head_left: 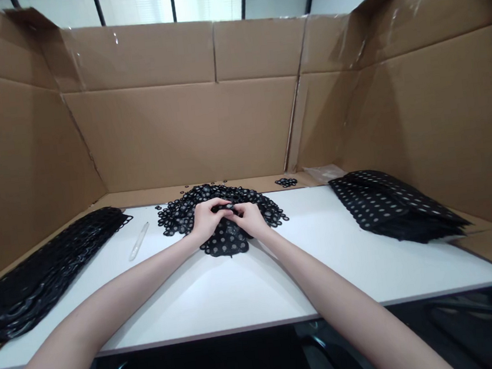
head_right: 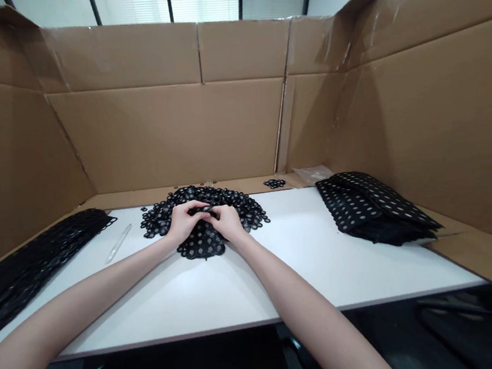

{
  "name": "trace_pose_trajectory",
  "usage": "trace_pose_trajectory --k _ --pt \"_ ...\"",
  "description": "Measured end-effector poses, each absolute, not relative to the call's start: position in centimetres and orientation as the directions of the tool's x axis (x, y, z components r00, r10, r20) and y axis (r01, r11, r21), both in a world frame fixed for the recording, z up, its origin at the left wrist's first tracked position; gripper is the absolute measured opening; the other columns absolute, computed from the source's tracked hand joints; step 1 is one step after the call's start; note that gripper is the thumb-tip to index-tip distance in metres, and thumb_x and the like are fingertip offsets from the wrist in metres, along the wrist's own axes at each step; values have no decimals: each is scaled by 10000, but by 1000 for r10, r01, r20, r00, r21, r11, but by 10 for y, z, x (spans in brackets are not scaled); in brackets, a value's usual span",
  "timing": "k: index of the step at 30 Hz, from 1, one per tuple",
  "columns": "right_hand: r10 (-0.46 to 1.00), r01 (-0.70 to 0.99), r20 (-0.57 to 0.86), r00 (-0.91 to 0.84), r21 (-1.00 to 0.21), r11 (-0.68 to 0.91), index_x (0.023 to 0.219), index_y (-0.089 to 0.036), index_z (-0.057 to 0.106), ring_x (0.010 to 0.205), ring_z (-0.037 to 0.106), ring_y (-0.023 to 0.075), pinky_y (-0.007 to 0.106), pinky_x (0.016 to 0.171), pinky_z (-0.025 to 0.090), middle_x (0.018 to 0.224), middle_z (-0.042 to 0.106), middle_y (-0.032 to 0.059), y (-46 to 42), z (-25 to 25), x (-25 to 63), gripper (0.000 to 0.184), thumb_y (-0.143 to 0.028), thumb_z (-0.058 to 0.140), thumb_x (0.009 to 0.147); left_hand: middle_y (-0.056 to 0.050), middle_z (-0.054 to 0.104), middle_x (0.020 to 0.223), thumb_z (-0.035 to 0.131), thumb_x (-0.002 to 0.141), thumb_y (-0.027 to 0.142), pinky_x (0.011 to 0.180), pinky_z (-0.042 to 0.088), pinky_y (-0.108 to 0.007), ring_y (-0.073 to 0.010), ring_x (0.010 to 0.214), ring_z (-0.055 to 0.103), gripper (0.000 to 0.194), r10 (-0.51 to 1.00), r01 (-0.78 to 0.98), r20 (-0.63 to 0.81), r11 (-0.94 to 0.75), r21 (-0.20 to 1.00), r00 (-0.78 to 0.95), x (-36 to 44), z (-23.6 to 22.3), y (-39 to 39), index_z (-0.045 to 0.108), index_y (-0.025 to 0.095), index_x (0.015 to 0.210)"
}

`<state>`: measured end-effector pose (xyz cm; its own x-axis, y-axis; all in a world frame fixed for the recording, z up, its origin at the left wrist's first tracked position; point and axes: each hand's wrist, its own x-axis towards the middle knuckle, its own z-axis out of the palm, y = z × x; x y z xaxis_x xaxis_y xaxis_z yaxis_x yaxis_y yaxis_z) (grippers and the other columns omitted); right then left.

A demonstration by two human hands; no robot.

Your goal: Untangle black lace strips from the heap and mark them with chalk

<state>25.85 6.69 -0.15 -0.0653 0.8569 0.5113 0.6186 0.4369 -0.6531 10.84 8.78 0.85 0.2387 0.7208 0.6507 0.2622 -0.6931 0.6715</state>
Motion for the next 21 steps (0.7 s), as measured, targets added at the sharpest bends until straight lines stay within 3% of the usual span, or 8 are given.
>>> trace_pose_trajectory --k 6,12,21 --pt "860 679 504 -79 -604 417 483 -167 425 481 364 87 237 498 202 486 484 -17 65 0 257 375 -358 577 768 -13 732 784 681 691 169 740 480 -274 -177 751 661 73 721 294 644 -692 659 255 108 11 87 723 184 749" --pt "862 679 498 -97 -600 423 544 -161 547 517 443 109 229 523 263 536 572 -1 65 -1 256 271 -315 600 761 -11 710 706 672 700 183 683 465 -267 -165 681 641 33 723 333 640 -689 644 260 108 13 89 695 171 681" --pt "871 736 484 -89 -557 385 542 -163 573 553 506 141 235 540 301 565 619 23 67 -3 258 253 -290 596 759 -26 720 858 686 709 211 793 469 -282 -183 829 649 116 661 237 629 -743 626 409 101 12 92 700 172 817"
